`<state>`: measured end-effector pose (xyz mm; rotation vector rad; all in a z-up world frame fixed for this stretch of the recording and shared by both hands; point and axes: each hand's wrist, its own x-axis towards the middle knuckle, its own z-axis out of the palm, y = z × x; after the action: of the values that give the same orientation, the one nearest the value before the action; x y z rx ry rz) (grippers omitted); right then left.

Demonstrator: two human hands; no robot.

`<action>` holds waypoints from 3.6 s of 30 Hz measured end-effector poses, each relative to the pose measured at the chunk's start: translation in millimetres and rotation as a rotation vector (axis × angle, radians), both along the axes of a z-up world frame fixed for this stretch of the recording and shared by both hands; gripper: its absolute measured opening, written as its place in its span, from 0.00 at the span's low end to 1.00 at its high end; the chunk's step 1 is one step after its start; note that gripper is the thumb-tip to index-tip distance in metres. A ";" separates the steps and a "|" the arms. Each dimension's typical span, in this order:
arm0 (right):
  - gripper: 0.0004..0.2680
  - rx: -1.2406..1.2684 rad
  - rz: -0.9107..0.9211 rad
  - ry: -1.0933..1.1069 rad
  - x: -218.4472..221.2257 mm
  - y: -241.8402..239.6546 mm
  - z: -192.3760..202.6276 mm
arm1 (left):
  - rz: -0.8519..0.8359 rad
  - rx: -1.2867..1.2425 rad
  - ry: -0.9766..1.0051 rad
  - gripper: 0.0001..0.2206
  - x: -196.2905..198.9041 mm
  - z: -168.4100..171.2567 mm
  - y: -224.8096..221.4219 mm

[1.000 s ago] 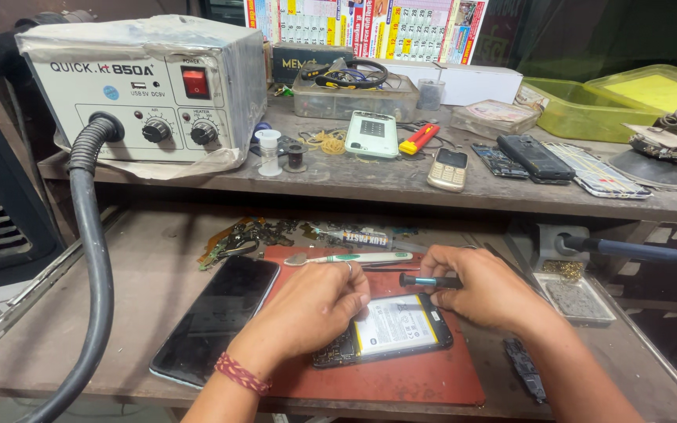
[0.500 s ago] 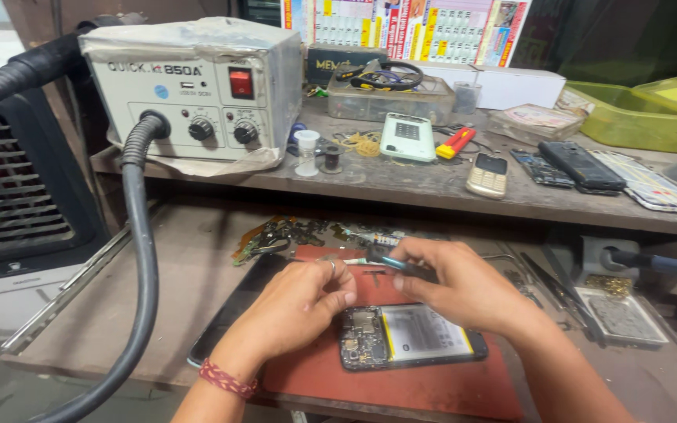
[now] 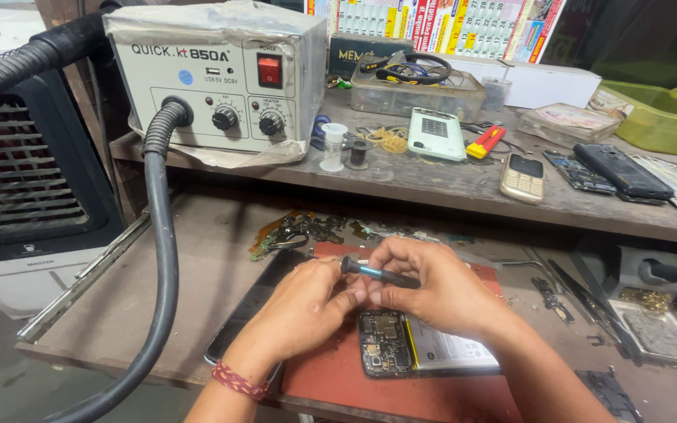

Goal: The person uses a screwdriver to remove screws from the back of a disassembled smartphone. They carefully unscrew multiple fasteners from the device's chassis and place them on the workbench. The person handles the phone and the screwdriver with precision throughout the process.

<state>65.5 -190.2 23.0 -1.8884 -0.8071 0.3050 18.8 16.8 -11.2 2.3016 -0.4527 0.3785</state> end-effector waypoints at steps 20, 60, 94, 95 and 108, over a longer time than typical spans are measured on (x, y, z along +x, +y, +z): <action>0.06 -0.112 -0.161 -0.093 6.0 1.8 -5.7 | -0.017 0.169 -0.056 0.03 -8.4 9.4 -4.1; 0.05 -0.033 -0.164 -0.099 1.2 -5.1 -6.1 | -0.054 0.285 -0.241 0.06 -13.3 16.3 -4.5; 0.04 -0.072 -0.220 -0.141 -14.5 -4.5 -1.8 | -0.022 0.234 -0.246 0.02 -17.0 8.2 -4.7; 0.05 -0.077 -0.230 -0.126 -14.9 -4.2 -1.9 | -0.027 0.242 -0.246 0.02 -16.8 8.5 -4.8; 0.07 -0.067 -0.238 -0.219 -16.4 -3.4 -8.9 | 0.006 0.440 -0.309 0.02 -15.5 18.3 -11.1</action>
<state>49.1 -193.6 14.1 -2.0821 -0.7123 -0.0233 3.3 5.7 7.1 2.6777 -0.7436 0.7006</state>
